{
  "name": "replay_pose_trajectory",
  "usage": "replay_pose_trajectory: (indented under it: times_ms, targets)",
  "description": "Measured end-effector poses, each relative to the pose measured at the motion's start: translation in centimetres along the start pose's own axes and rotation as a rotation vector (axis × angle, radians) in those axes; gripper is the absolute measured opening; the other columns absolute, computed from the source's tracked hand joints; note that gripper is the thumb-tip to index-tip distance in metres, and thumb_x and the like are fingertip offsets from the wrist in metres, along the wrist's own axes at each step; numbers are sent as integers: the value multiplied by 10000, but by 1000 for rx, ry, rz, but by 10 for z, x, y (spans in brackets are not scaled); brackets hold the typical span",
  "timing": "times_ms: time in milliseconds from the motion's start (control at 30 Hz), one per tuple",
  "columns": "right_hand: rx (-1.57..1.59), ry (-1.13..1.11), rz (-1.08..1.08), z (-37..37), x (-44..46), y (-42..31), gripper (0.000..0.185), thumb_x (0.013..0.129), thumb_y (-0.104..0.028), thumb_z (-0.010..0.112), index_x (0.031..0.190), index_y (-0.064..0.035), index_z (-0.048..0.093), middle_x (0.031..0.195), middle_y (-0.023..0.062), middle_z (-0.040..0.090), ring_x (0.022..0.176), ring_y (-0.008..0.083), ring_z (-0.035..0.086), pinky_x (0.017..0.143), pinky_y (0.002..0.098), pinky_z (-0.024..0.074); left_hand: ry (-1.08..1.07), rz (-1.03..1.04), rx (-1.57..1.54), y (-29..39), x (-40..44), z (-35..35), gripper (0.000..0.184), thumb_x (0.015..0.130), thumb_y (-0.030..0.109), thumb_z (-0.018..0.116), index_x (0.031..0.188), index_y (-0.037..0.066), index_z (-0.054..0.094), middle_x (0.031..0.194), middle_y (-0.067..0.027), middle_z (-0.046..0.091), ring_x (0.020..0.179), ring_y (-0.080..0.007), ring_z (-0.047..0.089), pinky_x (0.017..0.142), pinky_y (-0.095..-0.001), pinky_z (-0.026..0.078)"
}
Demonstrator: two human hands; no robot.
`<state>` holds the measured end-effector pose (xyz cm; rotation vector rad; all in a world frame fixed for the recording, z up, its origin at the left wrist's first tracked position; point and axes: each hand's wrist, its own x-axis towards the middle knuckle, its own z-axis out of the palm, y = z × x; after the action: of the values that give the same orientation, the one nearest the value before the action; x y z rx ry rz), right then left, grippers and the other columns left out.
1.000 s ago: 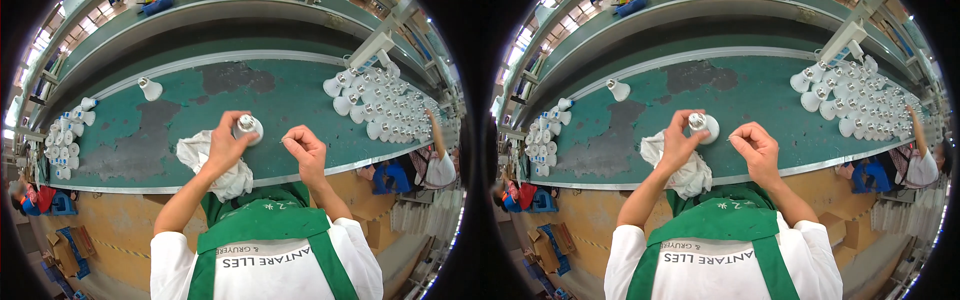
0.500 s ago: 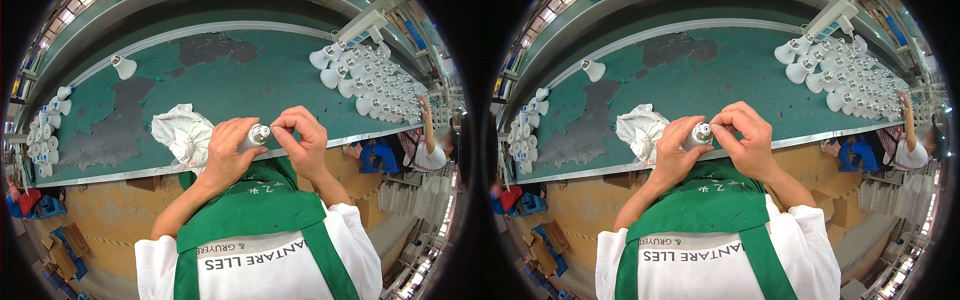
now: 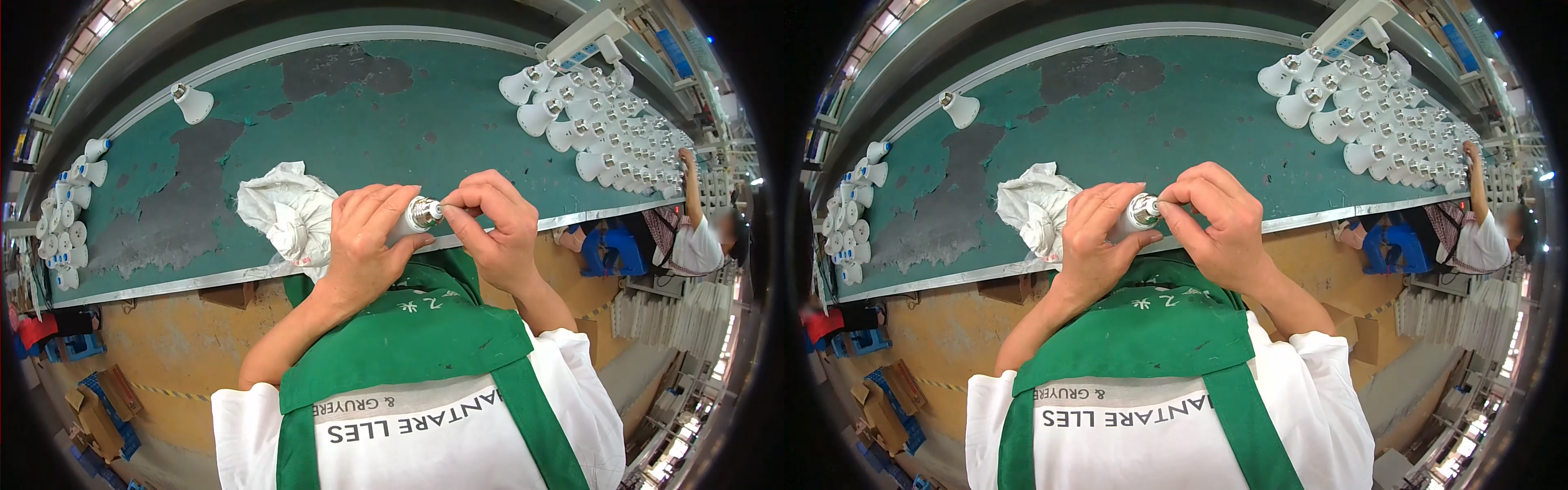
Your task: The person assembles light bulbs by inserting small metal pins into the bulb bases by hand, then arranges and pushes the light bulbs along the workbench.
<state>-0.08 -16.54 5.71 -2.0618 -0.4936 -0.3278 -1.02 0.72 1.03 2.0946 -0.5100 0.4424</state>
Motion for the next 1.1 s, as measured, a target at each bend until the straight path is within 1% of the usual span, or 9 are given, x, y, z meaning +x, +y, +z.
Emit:
replay_pose_trajectory:
  times_ms: [267,367,433,533,667,767,867,933,1100]
  targets:
    - [-108,3,-38,-3,-3,0,71,717,39,661,777,7,640,779,66,585,626,109,553,545,233,462,23,43,51,1,0,2,567,550,119,818,1080,42,632,990,-109,647,939,-276,584,822,-379,413]
    - [-66,15,5,-2,-3,-1,71,719,40,661,776,4,643,776,68,588,624,112,553,538,234,459,38,45,51,2,0,3,556,558,130,814,1077,46,631,991,-98,639,935,-268,578,823,-385,405]
    - [-122,17,-49,-3,-3,0,77,719,39,670,784,4,648,774,70,588,626,116,557,534,238,459,48,44,48,-1,-2,6,541,580,153,806,1081,57,627,995,-76,624,933,-254,564,838,-400,384]
    - [-160,16,-93,-3,-5,1,91,720,30,691,800,3,658,775,75,592,628,123,560,531,242,458,40,33,47,-2,-1,6,536,580,147,806,1076,52,628,991,-84,629,929,-256,567,832,-393,391]
    - [-139,66,-129,0,-4,5,151,718,14,717,862,-3,677,806,80,602,637,124,560,531,241,457,19,-46,-93,0,0,8,536,587,109,803,1087,32,626,1003,-111,642,927,-270,581,819,-371,433]
    - [-55,102,-64,2,-5,0,204,690,28,719,883,-27,681,789,77,602,676,177,572,546,277,463,-29,-122,-207,3,0,6,539,608,64,794,1115,10,618,1025,-128,647,933,-261,593,807,-345,473]
    - [-38,84,-92,0,-5,1,254,722,11,723,970,-22,681,865,83,610,671,116,563,545,232,469,-75,-174,-319,5,-3,5,533,637,79,782,1135,5,605,1030,-135,646,938,-256,594,802,-346,476]
    - [-3,99,-76,1,-8,1,268,701,31,724,959,-31,687,848,76,612,683,131,568,549,247,473,-107,-232,-400,7,-5,4,522,645,99,773,1129,3,603,1028,-148,643,932,-280,592,786,-365,479]
    - [27,123,-118,4,-12,5,265,684,46,726,936,-28,688,823,72,615,673,151,571,540,263,467,-123,-259,-454,11,-8,4,517,662,99,765,1141,2,596,1014,-147,643,912,-271,590,771,-356,480]
